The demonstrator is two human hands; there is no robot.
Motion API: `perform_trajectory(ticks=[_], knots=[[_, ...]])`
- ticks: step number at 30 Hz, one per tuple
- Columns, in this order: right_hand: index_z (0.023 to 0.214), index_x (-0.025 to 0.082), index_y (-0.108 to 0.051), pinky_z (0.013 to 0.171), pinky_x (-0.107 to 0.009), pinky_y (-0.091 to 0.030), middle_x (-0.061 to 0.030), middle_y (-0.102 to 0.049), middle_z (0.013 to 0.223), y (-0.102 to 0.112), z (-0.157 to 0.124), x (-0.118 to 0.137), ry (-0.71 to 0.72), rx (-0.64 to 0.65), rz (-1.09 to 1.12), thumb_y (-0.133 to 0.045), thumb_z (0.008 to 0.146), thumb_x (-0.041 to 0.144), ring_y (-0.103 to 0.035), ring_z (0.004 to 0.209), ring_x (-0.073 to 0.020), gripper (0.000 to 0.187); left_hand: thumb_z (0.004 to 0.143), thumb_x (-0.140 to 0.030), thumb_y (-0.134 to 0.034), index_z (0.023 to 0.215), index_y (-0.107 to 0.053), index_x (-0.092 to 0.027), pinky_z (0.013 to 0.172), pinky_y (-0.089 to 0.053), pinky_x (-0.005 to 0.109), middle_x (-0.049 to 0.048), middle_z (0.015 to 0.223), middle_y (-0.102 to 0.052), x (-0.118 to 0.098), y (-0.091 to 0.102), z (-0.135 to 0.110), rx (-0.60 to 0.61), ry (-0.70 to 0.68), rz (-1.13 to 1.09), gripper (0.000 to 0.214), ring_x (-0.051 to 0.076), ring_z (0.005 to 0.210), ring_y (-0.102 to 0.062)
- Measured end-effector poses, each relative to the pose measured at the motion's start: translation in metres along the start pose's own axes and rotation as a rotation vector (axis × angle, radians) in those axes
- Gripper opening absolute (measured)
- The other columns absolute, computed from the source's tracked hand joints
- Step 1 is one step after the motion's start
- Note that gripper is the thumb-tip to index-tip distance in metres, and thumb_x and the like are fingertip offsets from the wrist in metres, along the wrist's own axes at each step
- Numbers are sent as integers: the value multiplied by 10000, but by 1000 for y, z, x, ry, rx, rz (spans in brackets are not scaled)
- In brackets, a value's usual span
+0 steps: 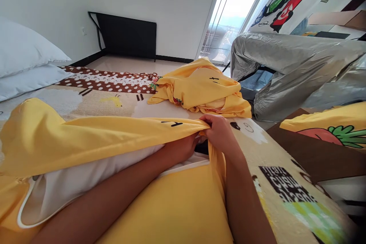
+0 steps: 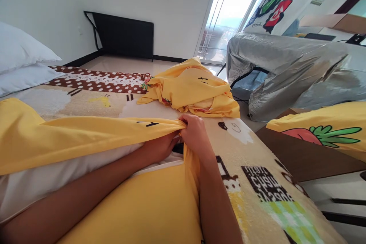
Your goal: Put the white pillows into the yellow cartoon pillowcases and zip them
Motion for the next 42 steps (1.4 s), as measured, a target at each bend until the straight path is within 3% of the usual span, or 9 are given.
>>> perform_trajectory(ticks=[8,15,20,23,26,29,34,42], knots=[[728,166,-661,611,-226,-340,-7,-689,701,1,0,1,31,-67,-12,-468,544,53,-579,679,-157,289,929,-266,-404,1276,-524,-168,1121,-338,398,102,1407,-502,3,0,0,43,62,4,380,244,1293,-463],[735,166,-628,604,-226,-339,-20,-669,701,1,1,4,47,-83,-33,-461,544,86,-557,667,-159,266,927,-253,-396,1238,-539,-175,1079,-400,397,94,1354,-553,-4,7,-1,-18,-16,17,350,240,1236,-516],[734,176,-611,597,-229,-339,-22,-667,705,3,0,7,67,-74,-31,-469,567,112,-551,666,-164,228,937,-235,-384,1155,-591,-163,1047,-439,432,125,1262,-605,-19,12,-9,-83,-169,191,310,265,1196,-548],[742,174,-616,599,-227,-334,-23,-675,716,2,0,6,67,-57,-42,-445,548,83,-558,677,-164,274,941,-168,-349,1155,-589,-133,1112,-363,460,149,1255,-598,-34,9,-18,-134,-351,378,324,279,1256,-500],[747,175,-616,601,-226,-324,-23,-678,719,2,0,4,61,-43,-63,-423,557,53,-552,673,-158,297,933,-122,-350,1201,-555,-105,1158,-308,409,150,1307,-569,-39,0,-20,-111,-419,465,338,252,1305,-456],[746,177,-614,601,-222,-314,-22,-680,725,0,0,3,46,-12,-73,-422,565,44,-546,675,-155,296,929,-128,-374,1266,-508,-107,1177,-273,390,145,1405,-486,-34,-6,-17,-61,-375,474,363,246,1368,-375],[733,182,-613,585,-219,-291,-19,-656,678,2,-2,7,55,-16,-70,-425,565,56,-522,650,-152,281,922,-162,-397,1339,-436,-136,1157,-289,468,145,1485,-381,-22,-16,-10,30,-254,452,420,292,1399,-311],[730,188,-619,583,-211,-294,-6,-655,673,-5,-2,7,79,-2,-84,-411,523,68,-505,634,-139,317,825,-142,-488,1123,-587,-188,1037,-439,427,109,1253,-600,-16,-10,-3,106,-134,226,317,277,1154,-560]])
Point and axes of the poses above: each hand's wrist, its own z-axis towards the middle knuckle, its own y-axis out of the back of the hand, x = y × z, the point moved 9 cm from there along z, towards the middle knuckle
